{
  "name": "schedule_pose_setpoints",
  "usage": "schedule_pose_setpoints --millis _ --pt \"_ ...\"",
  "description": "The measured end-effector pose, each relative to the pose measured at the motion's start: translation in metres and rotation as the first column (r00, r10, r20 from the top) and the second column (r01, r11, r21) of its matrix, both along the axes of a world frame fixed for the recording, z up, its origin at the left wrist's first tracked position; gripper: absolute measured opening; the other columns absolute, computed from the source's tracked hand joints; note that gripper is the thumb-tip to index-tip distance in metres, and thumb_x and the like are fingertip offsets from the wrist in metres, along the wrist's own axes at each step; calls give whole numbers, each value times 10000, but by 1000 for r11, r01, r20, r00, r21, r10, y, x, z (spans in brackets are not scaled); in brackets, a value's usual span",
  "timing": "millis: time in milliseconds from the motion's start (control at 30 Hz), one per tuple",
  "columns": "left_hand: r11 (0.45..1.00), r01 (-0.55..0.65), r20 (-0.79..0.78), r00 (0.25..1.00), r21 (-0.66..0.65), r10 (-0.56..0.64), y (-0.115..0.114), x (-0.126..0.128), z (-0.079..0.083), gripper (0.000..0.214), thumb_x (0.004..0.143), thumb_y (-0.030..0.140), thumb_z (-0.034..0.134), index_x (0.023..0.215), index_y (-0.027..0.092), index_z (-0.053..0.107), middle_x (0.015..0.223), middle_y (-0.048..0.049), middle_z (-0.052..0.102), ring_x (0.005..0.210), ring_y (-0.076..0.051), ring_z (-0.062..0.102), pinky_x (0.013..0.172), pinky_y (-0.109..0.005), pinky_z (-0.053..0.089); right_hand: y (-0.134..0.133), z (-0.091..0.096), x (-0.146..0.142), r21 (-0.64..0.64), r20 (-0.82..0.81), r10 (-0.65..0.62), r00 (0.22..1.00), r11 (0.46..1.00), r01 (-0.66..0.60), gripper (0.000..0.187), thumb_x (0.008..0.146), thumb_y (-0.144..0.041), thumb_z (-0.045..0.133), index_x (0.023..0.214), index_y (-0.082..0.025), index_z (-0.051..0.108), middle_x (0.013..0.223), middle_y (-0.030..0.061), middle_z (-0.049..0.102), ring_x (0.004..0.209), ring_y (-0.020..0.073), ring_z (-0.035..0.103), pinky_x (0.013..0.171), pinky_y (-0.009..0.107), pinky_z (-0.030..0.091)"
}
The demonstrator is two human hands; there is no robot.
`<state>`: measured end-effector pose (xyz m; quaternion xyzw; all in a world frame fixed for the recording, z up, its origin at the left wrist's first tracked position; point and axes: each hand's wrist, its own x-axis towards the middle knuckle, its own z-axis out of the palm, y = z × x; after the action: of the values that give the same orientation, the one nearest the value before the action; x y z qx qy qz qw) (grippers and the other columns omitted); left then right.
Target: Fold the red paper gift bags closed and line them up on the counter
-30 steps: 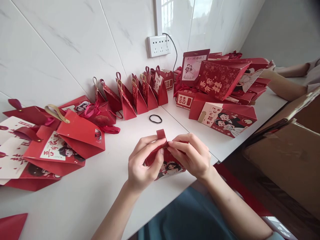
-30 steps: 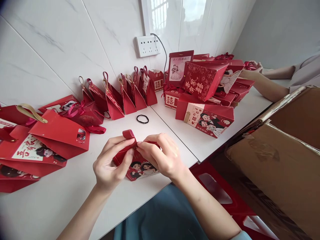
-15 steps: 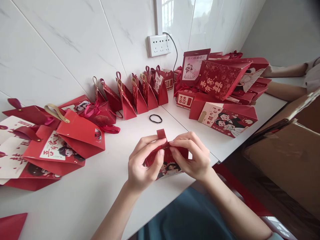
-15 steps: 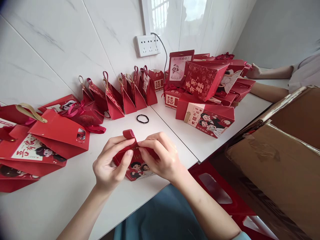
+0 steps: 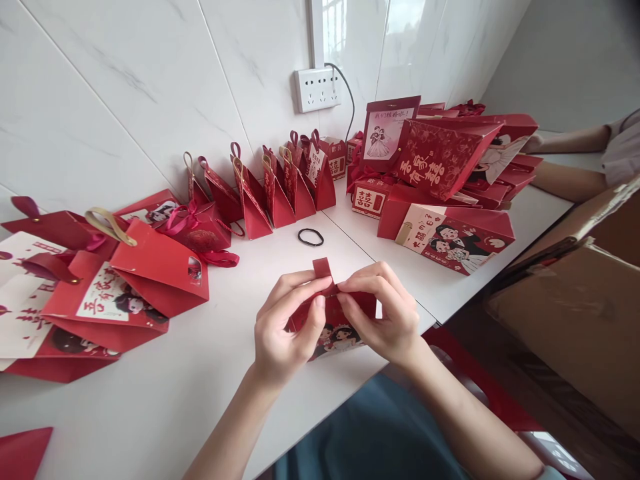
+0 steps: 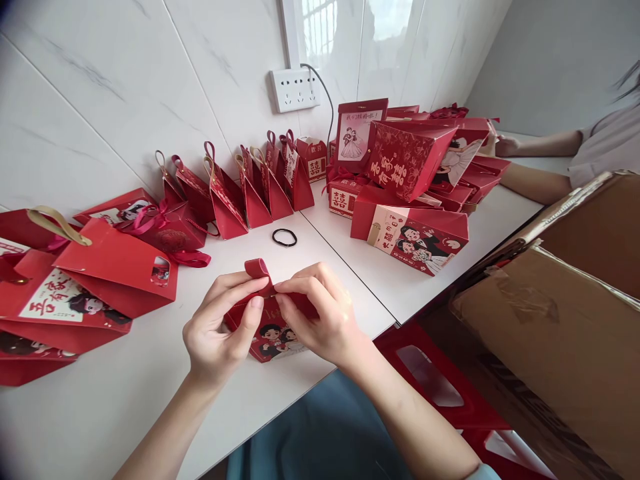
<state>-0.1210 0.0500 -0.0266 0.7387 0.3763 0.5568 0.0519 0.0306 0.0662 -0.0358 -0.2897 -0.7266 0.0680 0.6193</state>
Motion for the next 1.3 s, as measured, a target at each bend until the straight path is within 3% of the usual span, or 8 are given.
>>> schedule_pose_setpoints --millis 467,1300 --pt "1000 2 0 1000 -1 -2 0 1 0 262 865 94 572 1072 224 666 996 -19 672 880 -135 657 740 -239 573 -2 -2 -7 -133 -142 62 988 988 -81 161 833 -63 575 886 -215 568 750 -1 571 677 132 556 576 275 480" --pt "999 29 44 999 -26 -27 -1 2 -1 307 835 48 588 1081 212 670 1020 -2 662 898 -101 641 780 -181 547 -1 -7 -7 -151 -190 134 973 975 -163 177 827 -51 575 891 -215 555 778 0 558 688 130 547 579 275 446"
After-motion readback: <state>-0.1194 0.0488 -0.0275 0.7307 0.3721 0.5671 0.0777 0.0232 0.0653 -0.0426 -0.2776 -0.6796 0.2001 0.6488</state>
